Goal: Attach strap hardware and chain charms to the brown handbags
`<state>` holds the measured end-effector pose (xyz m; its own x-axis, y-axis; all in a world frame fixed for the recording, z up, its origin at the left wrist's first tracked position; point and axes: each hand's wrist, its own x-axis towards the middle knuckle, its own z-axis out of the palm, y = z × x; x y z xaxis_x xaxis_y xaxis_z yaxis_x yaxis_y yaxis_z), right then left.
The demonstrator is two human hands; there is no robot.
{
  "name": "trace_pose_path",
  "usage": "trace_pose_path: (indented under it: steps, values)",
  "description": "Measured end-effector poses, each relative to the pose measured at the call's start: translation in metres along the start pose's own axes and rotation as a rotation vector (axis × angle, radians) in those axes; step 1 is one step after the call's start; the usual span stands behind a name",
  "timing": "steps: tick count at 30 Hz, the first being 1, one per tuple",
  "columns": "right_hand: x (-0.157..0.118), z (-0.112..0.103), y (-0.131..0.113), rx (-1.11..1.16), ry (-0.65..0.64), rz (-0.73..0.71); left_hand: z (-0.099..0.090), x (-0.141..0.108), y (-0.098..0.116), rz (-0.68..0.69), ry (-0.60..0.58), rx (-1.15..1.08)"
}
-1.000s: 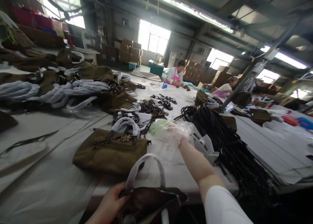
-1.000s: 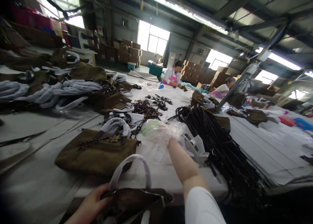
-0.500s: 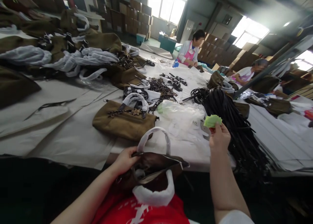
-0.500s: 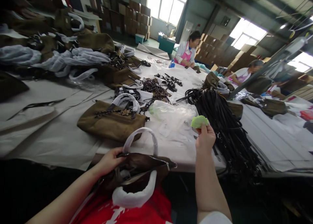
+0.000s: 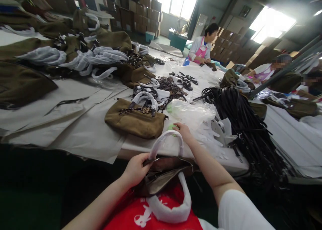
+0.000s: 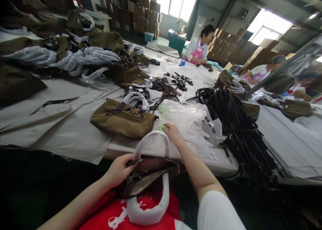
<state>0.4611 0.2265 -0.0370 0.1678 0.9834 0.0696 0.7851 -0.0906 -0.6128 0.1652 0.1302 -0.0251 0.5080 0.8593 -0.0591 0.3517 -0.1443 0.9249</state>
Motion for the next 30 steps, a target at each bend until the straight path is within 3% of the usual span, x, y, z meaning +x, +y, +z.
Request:
trace_pose_path:
  steps: [4, 8, 11, 20, 23, 26, 28, 30]
  values:
    - [0.001, -0.013, 0.001, -0.189, -0.001, -0.044, -0.002, -0.004, 0.013, 0.045, -0.024, 0.126]
    - [-0.001, -0.017, -0.006, -0.300, -0.090, -0.118, 0.003, -0.012, 0.031, 0.221, -0.181, 0.325]
    - [-0.004, -0.012, -0.013, -0.356, -0.178, -0.198, 0.008, -0.018, 0.040, 0.270, -0.257, 0.394]
    - [-0.011, -0.005, -0.023, -0.385, -0.223, -0.248, 0.007, -0.022, 0.035, 0.220, -0.210, 0.380]
    - [-0.010, -0.007, -0.024, -0.332, -0.166, -0.240, 0.008, -0.023, 0.036, 0.223, -0.196, 0.355]
    - [-0.010, -0.024, -0.027, -0.271, -0.035, -0.203, 0.007, -0.020, 0.034, 0.194, -0.164, 0.312]
    - [-0.018, -0.047, -0.033, -0.238, 0.121, -0.143, 0.005, -0.014, 0.031, 0.135, -0.114, 0.268]
    - [-0.038, -0.073, -0.045, -0.128, 0.362, -0.095, 0.003, -0.006, 0.025, 0.037, -0.049, 0.163]
